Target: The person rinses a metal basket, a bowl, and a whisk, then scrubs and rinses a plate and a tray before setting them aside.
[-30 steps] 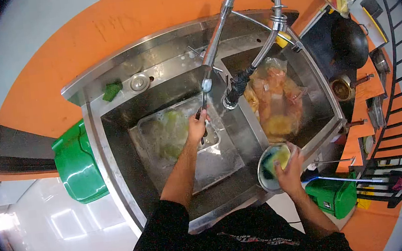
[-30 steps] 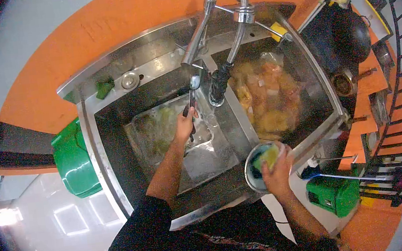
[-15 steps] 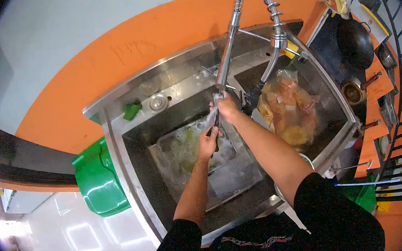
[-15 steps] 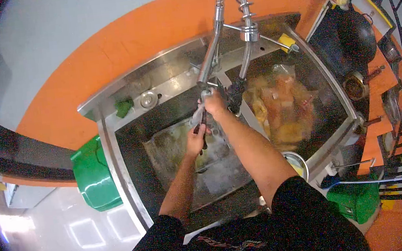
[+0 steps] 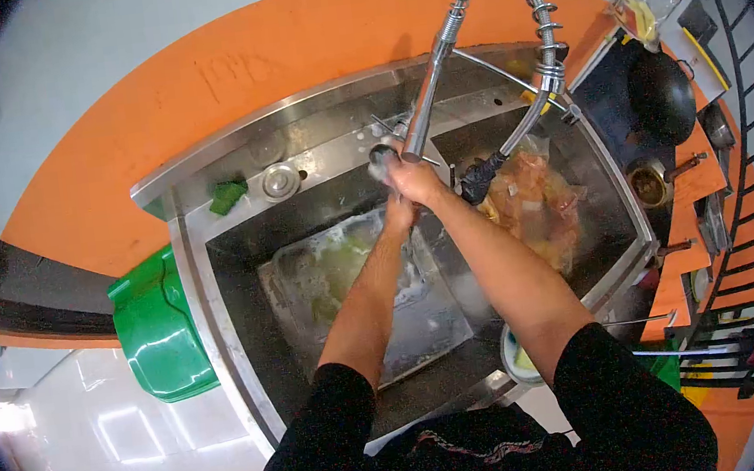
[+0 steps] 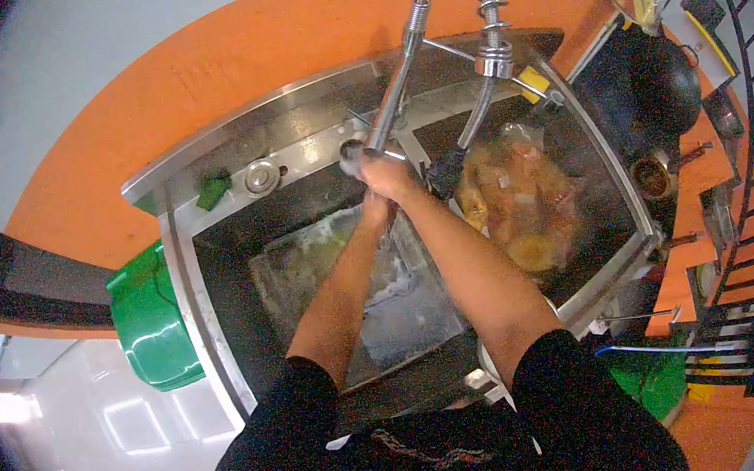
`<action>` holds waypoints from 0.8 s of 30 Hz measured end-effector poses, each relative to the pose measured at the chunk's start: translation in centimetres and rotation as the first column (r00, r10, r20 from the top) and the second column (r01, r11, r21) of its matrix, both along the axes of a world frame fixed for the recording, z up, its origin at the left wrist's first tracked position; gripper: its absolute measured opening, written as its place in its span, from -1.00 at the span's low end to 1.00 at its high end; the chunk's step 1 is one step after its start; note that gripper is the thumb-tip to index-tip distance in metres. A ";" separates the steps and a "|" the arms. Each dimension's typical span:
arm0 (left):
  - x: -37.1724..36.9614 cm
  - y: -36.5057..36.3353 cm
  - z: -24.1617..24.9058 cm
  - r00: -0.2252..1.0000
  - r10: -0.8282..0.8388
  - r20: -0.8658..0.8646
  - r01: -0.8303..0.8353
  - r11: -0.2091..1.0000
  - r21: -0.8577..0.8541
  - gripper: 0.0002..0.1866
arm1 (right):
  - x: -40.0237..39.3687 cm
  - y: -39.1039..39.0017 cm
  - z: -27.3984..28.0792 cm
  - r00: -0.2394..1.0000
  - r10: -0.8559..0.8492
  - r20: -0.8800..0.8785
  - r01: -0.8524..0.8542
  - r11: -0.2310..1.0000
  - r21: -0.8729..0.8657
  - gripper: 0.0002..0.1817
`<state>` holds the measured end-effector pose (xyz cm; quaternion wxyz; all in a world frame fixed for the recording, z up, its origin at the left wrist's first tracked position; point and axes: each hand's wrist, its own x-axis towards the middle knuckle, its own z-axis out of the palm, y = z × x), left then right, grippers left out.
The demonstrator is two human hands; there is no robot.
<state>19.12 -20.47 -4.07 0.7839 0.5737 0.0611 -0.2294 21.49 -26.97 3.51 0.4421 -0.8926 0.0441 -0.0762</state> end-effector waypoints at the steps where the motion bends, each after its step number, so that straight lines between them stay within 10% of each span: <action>1: 0.5 -0.6 -1.4 0.999 0.032 0.038 -0.030 0.997 -0.066 -0.79 | -0.3 0.4 0.8 0.989 0.111 0.099 -0.077 0.950 -0.302 -0.69; 3: 2.1 -1.6 -4.5 0.998 0.010 0.056 0.000 0.984 -0.178 -0.76 | -0.9 -0.3 1.6 0.988 0.138 -0.071 -0.140 0.990 -0.023 -0.69; 5: 2.6 -1.8 -6.0 0.761 0.103 0.641 -0.195 0.978 0.074 -0.71 | -1.3 -1.3 0.5 0.951 0.269 0.154 -0.178 0.881 -0.439 -0.70; 6: 2.6 -1.4 -4.9 0.763 0.098 0.639 -0.191 0.979 0.078 -0.71 | -1.2 -1.3 1.9 0.941 0.330 -0.079 -0.279 0.620 -0.734 -0.72; 8: 2.3 0.0 -0.9 0.608 -0.115 0.786 -0.135 0.960 0.245 -0.63 | -2.7 -0.5 4.8 0.979 0.189 -0.080 -0.200 0.793 -0.575 -0.71; 11: 5.0 0.1 -8.1 0.458 -0.232 0.858 -0.080 0.951 0.300 -0.60 | -3.3 -0.4 5.1 0.981 0.004 -0.195 -0.085 0.907 -0.412 -0.65; 14: 0.7 2.7 1.6 0.665 -0.337 0.666 -0.158 0.808 0.567 -0.56 | -3.9 -0.4 3.9 0.952 -0.117 -0.282 -0.024 0.893 -0.450 -0.57; 24: 1.1 2.8 -0.3 0.696 -0.078 0.714 -0.301 0.872 0.387 -0.64 | -5.6 -0.4 0.9 0.897 -0.178 -0.405 0.058 0.955 -0.291 -0.49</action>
